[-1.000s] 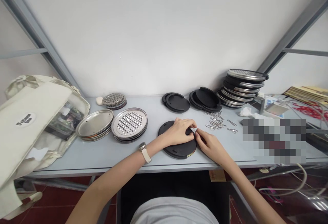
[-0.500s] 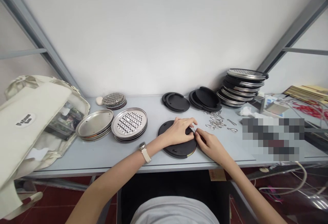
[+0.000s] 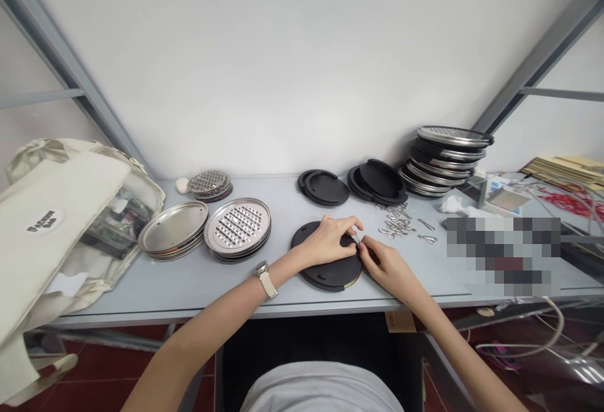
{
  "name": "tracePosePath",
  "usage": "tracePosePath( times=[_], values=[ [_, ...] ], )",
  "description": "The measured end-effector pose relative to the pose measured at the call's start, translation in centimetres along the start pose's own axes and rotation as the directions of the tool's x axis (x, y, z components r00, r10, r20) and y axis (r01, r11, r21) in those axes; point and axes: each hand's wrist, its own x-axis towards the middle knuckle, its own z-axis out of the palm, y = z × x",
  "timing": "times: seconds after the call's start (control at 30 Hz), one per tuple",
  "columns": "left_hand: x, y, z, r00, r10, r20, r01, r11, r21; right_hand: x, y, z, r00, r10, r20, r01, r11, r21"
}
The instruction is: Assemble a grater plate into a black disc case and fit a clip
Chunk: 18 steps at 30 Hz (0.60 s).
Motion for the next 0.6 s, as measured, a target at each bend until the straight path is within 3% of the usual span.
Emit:
tracePosePath(
  times=[0.2, 0.4, 0.6],
  values=[
    [-0.06, -0.03, -0.01, 1.000, 0.019, -0.011, -0.019, 1.000, -0.010, -0.13, -0.03, 0.11, 1.000, 0.007, -0.017, -0.007, 1.000, 0.015],
    [-0.11, -0.12, 0.21, 1.000, -0.015, 0.007, 0.015, 1.000, 0.005, -0.32, 0.07, 0.05, 0.992, 0.028, -0.120, -0.027, 1.000, 0.011],
    [-0.16, 0.07, 0.26, 1.000, -0.003, -0.012, 0.005, 0.992, 0.124, -0.14, 0.22, 0.09, 0.992, 0.044, -0.120, -0.042, 0.999, 0.015]
  ],
)
